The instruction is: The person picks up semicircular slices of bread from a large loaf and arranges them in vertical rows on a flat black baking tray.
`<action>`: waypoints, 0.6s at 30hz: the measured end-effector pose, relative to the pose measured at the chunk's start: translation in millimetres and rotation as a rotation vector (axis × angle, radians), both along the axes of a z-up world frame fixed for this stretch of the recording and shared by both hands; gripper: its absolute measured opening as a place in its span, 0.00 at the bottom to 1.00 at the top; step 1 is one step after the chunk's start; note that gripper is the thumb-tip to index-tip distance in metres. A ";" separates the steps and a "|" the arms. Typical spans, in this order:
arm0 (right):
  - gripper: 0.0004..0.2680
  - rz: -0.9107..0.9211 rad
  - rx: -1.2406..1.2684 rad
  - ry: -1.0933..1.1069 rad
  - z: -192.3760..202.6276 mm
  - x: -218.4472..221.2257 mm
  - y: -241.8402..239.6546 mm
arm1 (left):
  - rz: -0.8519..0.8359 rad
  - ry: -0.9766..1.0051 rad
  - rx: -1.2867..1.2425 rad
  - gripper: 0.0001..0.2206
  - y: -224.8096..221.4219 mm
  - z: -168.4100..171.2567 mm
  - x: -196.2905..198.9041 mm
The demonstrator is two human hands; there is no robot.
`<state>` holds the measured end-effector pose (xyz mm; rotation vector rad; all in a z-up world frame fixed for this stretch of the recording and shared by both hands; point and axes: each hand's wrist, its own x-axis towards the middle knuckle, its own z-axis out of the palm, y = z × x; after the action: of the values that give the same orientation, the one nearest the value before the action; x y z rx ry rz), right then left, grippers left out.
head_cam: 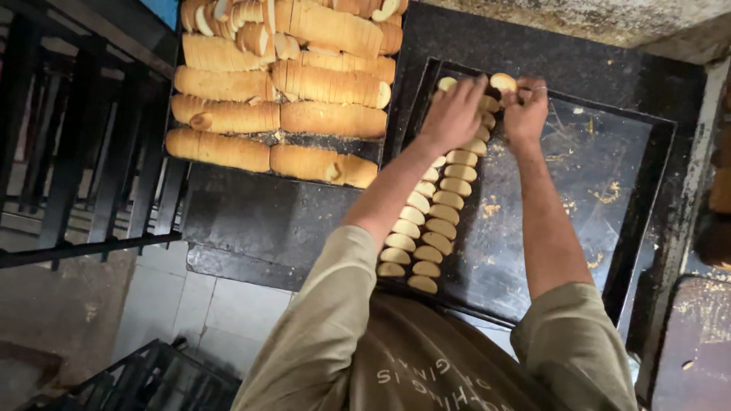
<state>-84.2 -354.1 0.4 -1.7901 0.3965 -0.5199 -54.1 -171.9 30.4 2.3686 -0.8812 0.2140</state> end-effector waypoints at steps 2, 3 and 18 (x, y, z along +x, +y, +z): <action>0.07 -0.022 -0.239 -0.015 -8.6 -0.5 -6.0 | -0.043 -0.041 0.033 0.29 -2.5 -6.7 -24.4; 0.07 -0.030 -0.359 -0.025 -11.4 2.5 -7.2 | -0.013 -0.046 0.056 0.25 -4.1 -8.8 -30.0; 0.14 0.029 -0.959 0.010 20.2 -32.3 35.9 | 0.072 -0.106 -0.031 0.28 17.1 -15.0 -33.4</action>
<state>-116.4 -318.2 20.6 -2.7095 0.1132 -0.7525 -87.6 -154.9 15.5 2.3800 -0.8356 0.3834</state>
